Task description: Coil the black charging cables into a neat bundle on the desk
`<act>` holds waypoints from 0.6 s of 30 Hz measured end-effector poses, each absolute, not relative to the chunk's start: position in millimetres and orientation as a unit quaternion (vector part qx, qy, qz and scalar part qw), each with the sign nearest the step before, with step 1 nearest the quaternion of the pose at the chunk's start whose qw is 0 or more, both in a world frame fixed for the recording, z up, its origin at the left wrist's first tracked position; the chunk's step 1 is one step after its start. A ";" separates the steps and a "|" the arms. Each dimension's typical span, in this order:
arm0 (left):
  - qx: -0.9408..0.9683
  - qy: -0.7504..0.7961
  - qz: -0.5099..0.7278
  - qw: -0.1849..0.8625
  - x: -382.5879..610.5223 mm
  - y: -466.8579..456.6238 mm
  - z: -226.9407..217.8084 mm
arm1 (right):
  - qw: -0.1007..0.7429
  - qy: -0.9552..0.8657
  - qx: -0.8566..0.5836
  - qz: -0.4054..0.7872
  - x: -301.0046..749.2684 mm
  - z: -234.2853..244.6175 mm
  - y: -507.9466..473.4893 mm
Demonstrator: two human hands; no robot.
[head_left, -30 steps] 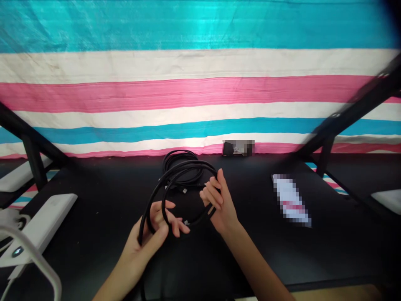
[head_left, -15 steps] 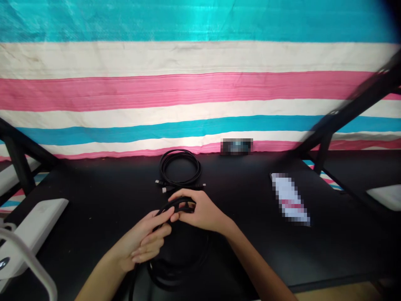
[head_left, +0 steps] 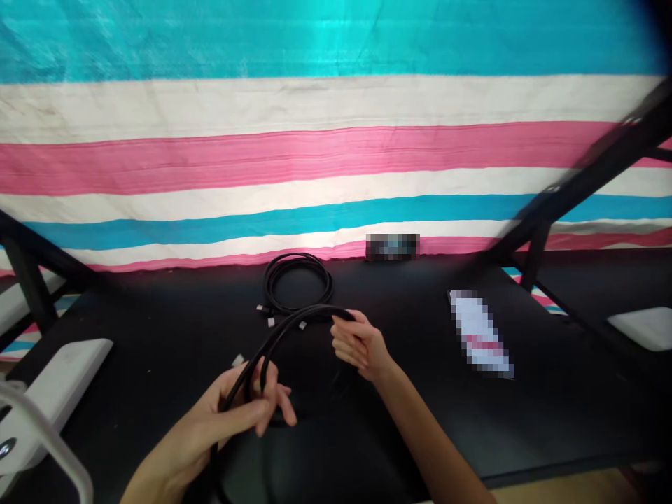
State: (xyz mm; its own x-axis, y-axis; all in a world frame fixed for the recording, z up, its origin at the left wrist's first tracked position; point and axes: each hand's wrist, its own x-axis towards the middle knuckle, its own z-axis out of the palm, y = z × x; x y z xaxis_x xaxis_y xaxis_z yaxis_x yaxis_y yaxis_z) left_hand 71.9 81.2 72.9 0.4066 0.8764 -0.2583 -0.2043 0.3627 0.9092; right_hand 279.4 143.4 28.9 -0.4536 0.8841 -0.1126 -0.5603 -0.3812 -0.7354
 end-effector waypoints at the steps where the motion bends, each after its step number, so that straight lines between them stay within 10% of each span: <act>1: 0.429 0.396 0.376 0.719 75.6 78.9 73.5 | 0.478 -0.293 -0.236 0.794 281.0 28.0 144.6; 10: 0.557 0.533 0.472 0.427 110.9 87.8 62.6 | 0.548 -0.237 -0.190 0.779 272.9 19.3 149.2; 18: 0.528 0.615 0.350 0.469 85.9 98.6 72.5 | 0.470 -0.428 -0.368 0.678 266.6 13.6 148.8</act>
State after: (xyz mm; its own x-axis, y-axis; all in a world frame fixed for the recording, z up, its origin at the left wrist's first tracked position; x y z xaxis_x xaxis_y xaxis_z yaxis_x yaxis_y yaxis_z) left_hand 85.9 98.6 72.5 -0.0018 0.9782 -0.2077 0.3208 0.1973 0.9264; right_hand 266.6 148.8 13.6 -0.2864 0.9532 -0.0970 -0.3230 -0.1914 -0.9269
